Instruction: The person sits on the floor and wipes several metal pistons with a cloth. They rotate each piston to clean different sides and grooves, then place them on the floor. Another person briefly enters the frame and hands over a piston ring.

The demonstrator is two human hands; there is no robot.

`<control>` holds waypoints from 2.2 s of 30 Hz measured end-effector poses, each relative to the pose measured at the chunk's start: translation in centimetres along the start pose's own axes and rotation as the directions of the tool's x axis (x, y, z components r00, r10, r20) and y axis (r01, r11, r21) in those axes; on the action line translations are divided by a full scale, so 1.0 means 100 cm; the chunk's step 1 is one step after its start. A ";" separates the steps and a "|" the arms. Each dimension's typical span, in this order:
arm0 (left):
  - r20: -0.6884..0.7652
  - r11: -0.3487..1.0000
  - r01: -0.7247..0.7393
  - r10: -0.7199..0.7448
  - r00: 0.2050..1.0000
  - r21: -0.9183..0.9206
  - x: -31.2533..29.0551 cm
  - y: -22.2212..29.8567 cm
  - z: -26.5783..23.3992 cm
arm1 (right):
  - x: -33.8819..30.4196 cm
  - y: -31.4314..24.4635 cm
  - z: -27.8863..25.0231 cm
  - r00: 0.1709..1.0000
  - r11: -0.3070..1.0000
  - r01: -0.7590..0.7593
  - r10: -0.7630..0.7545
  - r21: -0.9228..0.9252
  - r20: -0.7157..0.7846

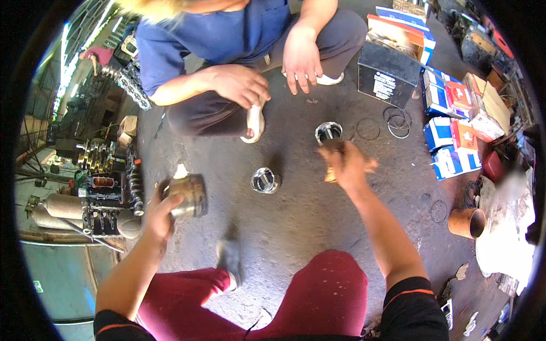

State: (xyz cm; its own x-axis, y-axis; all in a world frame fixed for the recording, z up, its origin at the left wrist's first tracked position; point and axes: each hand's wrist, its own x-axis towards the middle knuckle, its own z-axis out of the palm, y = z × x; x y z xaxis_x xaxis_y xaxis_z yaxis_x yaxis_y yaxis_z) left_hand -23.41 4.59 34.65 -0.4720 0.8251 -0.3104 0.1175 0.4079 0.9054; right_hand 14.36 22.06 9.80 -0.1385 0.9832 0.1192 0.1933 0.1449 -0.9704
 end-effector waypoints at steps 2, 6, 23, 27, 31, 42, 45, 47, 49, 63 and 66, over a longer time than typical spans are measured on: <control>0.125 0.999 -0.030 0.028 0.992 0.012 0.013 0.003 0.005 | 0.004 -0.033 0.041 0.992 0.988 0.126 -0.126 -0.094 0.004; 0.225 0.984 -0.132 0.155 0.962 -0.116 0.043 -0.015 0.009 | -0.002 -0.071 0.114 0.967 0.896 0.200 -0.115 -0.396 0.228; 0.632 0.732 0.382 0.085 0.770 -0.564 0.093 -0.044 0.064 | -0.046 -0.163 0.105 0.962 0.973 -0.175 0.137 0.148 0.236; 0.770 0.781 0.480 0.003 0.638 -0.400 0.072 0.011 0.109 | -0.056 -0.228 0.053 0.972 0.998 -0.015 0.002 0.054 0.237; 0.858 0.875 0.407 0.019 0.513 -0.263 0.050 0.043 0.141 | -0.072 -0.232 0.012 0.998 0.965 0.012 -0.027 0.263 0.055; 0.593 0.558 -0.410 0.804 0.050 -0.722 0.017 0.080 0.194 | -0.089 -0.220 0.026 0.931 0.306 0.356 -0.033 0.883 -0.364; 0.404 0.306 -0.527 0.912 -0.078 -0.793 0.000 0.095 0.202 | -0.088 -0.225 0.031 0.853 0.180 0.520 -0.170 0.835 -0.494; 0.352 0.210 -0.538 0.919 -0.175 -0.816 -0.009 0.106 0.205 | -0.089 -0.230 0.027 0.806 0.072 0.573 -0.234 0.817 -0.544; 0.188 0.031 -0.603 0.962 -0.199 -0.797 -0.018 0.114 0.207 | -0.086 -0.239 0.019 0.834 0.073 0.525 -0.245 0.848 -0.495; 0.047 0.148 -0.235 0.921 0.388 -0.961 -0.039 0.097 0.207 | -0.120 -0.313 0.015 0.990 0.552 0.136 -0.037 0.823 -0.139; 0.034 0.138 -0.201 0.893 0.449 -0.970 -0.036 0.096 0.207 | -0.131 -0.311 0.005 0.941 0.811 0.132 0.078 0.570 -0.329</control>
State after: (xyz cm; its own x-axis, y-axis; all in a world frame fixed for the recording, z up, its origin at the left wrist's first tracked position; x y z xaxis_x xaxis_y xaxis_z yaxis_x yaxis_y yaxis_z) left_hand -2.50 13.66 38.49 -0.0772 0.7481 0.6591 -0.7361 -0.4886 0.4683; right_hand 9.65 4.66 38.29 0.2040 0.9732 0.1058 -0.4150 0.1839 -0.8911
